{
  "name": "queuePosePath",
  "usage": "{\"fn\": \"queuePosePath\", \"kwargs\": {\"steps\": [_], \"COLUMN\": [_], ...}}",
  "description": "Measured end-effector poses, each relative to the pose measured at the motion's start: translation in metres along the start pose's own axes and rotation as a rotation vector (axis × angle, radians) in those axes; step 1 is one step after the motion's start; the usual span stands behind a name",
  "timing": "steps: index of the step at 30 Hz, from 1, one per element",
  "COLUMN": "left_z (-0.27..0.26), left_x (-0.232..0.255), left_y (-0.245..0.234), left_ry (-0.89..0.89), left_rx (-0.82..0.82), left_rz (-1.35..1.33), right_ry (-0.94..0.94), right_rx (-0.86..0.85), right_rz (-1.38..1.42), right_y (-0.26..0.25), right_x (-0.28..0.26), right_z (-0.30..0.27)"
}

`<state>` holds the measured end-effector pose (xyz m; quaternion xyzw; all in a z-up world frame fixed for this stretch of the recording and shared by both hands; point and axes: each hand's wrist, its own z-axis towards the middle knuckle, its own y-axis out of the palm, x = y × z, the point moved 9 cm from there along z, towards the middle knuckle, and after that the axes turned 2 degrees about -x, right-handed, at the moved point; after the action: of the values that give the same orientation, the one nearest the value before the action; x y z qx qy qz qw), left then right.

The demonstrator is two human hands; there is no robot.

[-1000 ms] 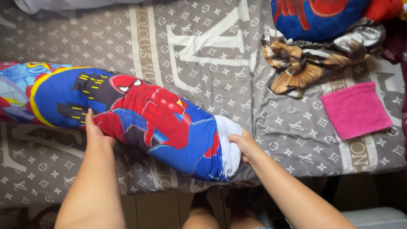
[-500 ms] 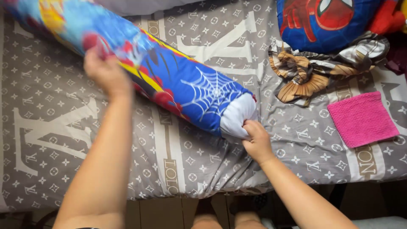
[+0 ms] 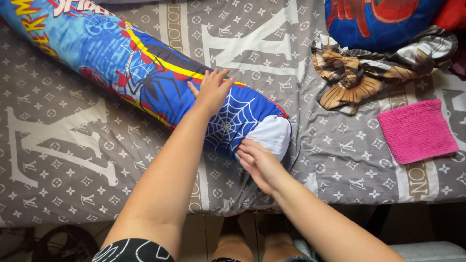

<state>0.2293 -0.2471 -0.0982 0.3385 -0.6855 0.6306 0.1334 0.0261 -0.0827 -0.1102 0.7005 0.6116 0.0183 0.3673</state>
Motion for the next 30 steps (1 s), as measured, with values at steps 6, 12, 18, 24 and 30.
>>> {"fn": "queuePosePath", "kwargs": {"steps": [6,12,18,24,30], "left_z": [-0.048,-0.062,-0.058,-0.068,-0.083], "left_x": [-0.032,-0.073,-0.075,-0.045,0.081], "left_y": [-0.088,-0.071,-0.052,-0.047,-0.019], "left_ry": [-0.118,-0.486,-0.605,-0.593,-0.137], "left_rx": [0.291,0.225,0.183,0.326,0.215], "left_rz": [0.046,-0.095,0.022,0.2,0.221], "right_ry": [-0.148,0.2,-0.073,-0.289,-0.064], "right_rx": [-0.184,-0.335,0.505,0.544,-0.025], "right_rz": [0.096,0.164,0.318,0.393,-0.237], "right_y": [-0.034,0.029,-0.205,-0.402,-0.176], "right_x": [0.031,-0.025,-0.092,-0.151,-0.09], "right_z": [0.105,0.019,-0.115,-0.121,0.003]}}
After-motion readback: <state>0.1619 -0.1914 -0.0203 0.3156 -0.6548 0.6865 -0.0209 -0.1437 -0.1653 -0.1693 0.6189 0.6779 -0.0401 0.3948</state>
